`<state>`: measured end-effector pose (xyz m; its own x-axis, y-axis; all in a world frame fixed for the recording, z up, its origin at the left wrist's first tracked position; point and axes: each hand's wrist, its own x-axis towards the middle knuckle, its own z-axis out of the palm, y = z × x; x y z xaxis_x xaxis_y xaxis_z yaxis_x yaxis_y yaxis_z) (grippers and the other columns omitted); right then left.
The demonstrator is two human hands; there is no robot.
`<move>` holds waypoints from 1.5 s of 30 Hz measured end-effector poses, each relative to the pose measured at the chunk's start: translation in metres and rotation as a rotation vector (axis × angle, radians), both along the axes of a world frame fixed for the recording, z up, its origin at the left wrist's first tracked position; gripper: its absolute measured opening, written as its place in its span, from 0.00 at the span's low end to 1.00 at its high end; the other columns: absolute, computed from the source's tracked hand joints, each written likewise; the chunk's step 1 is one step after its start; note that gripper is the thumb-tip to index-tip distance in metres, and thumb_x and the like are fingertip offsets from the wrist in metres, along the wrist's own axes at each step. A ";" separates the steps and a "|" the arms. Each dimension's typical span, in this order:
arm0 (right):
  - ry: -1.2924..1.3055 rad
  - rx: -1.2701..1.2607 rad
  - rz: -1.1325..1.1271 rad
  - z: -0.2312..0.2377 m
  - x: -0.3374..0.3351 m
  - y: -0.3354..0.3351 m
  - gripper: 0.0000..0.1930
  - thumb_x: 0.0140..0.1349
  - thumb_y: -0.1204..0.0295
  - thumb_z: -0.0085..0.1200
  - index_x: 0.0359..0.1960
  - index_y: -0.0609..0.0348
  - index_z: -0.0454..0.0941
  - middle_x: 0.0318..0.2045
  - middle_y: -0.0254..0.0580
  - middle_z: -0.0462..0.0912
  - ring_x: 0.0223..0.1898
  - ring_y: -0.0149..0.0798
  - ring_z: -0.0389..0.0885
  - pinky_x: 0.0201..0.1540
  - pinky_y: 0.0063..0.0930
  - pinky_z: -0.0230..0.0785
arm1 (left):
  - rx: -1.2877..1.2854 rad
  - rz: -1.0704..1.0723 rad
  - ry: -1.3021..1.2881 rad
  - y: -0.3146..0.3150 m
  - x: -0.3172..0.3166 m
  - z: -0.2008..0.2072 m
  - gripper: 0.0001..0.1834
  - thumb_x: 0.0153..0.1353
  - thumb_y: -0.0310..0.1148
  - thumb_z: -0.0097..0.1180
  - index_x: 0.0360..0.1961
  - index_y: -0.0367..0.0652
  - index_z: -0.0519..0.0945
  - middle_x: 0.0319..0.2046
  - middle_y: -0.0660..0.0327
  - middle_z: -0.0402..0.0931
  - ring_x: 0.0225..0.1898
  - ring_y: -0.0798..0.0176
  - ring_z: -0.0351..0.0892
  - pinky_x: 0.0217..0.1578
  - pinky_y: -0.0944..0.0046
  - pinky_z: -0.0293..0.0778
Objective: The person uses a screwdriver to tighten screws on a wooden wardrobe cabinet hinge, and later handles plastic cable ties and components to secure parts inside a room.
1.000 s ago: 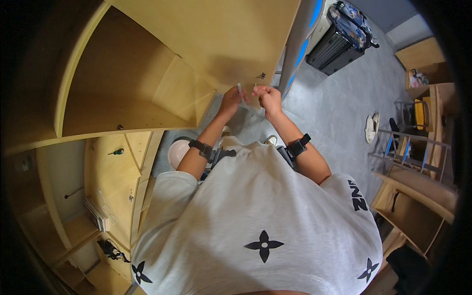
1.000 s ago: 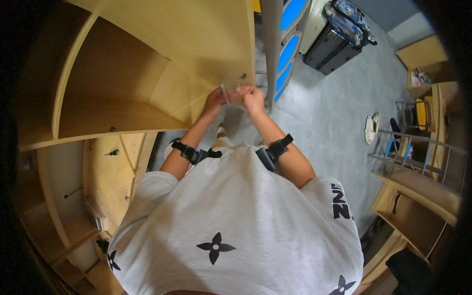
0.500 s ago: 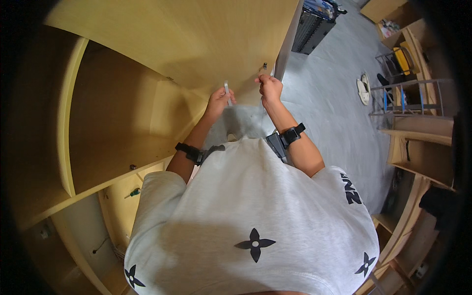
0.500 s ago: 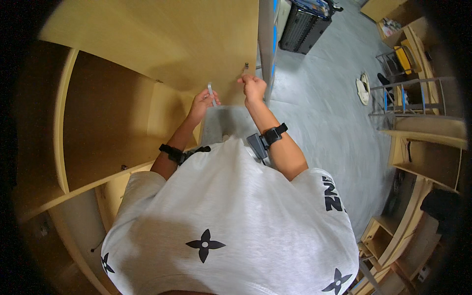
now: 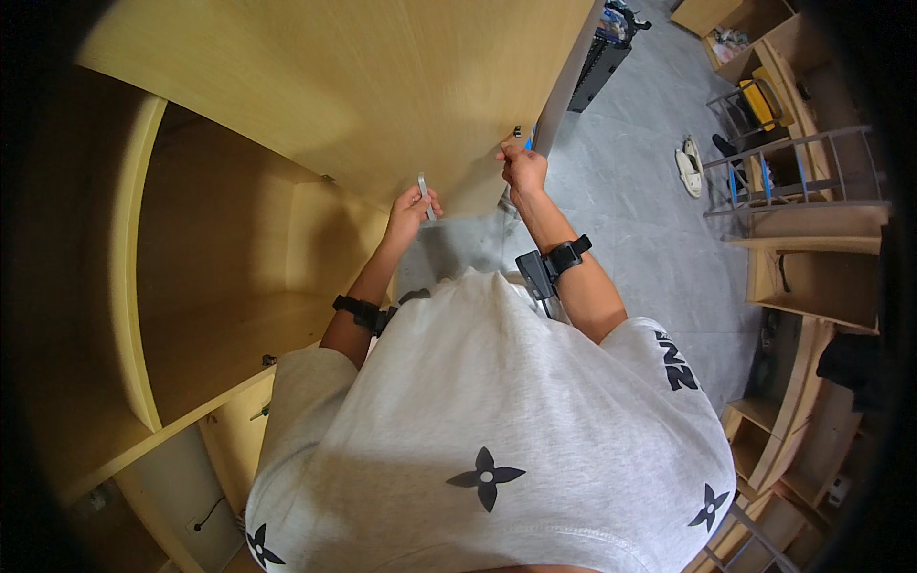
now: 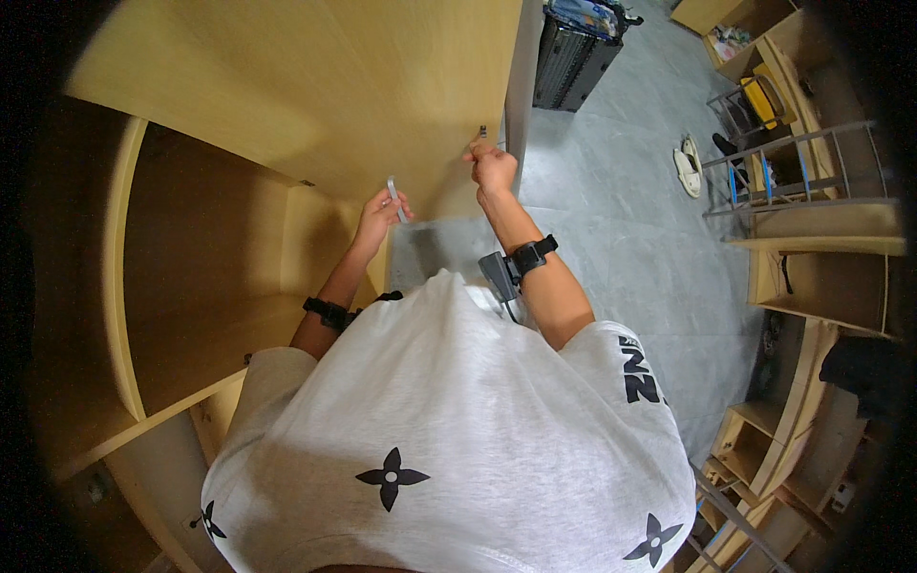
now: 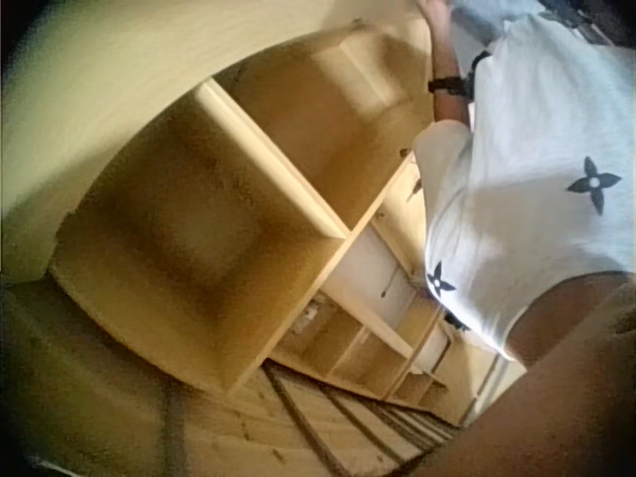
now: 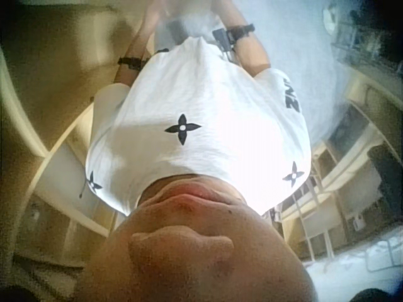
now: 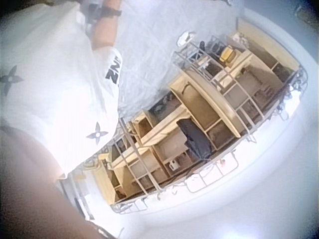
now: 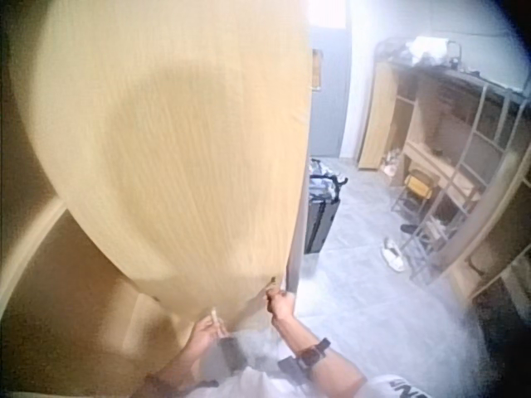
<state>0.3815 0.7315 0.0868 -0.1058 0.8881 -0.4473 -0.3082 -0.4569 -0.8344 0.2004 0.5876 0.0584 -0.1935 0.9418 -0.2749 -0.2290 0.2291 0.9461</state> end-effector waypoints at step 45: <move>-0.486 0.291 0.642 -0.011 0.041 -0.033 0.10 0.47 0.78 0.53 0.31 0.71 0.78 0.20 0.46 0.79 0.27 0.35 0.81 0.30 0.26 0.75 | -0.309 0.138 0.054 0.039 0.094 0.005 0.06 0.52 0.30 0.56 0.30 0.40 0.79 0.22 0.67 0.73 0.20 0.74 0.67 0.18 0.73 0.62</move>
<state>0.4225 0.6984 0.0759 -0.4832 0.8080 -0.3371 0.3599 -0.1677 -0.9178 0.2949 0.6268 0.0632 -0.3352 0.7795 -0.5291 -0.2295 0.4771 0.8483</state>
